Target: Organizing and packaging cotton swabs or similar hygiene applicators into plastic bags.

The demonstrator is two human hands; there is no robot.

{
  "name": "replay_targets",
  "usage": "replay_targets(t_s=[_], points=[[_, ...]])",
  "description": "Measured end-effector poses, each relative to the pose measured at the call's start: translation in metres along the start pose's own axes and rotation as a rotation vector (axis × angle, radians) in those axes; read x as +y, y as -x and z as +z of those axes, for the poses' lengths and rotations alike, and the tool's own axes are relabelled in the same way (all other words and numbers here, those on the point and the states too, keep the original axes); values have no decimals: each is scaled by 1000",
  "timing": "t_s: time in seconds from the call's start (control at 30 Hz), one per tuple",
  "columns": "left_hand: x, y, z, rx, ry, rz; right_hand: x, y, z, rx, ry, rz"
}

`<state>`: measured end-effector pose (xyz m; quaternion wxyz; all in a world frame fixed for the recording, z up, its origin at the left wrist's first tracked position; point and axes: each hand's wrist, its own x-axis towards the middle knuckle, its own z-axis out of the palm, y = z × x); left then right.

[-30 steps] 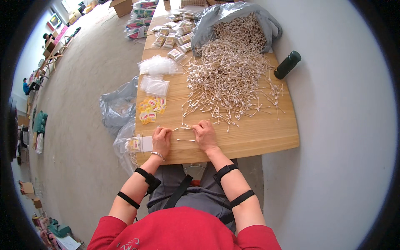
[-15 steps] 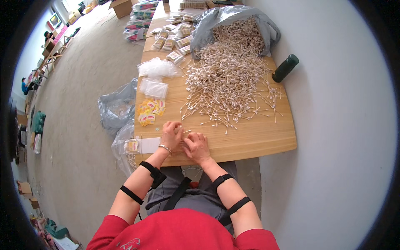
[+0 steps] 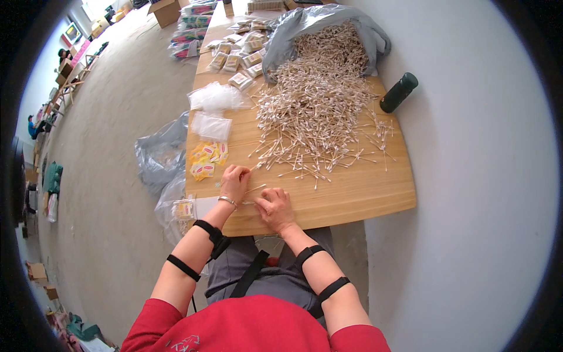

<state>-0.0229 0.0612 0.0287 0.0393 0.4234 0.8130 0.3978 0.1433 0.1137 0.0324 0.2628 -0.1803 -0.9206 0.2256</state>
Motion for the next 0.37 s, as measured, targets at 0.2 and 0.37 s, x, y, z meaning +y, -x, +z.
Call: replay_targets(t_s=[0.2, 0.37], points=[[-8, 28, -19, 7, 29, 3, -7, -5, -1, -17, -7, 28], [-4, 31, -17, 3, 68, -11, 8, -36, 2, 101, 75, 25]])
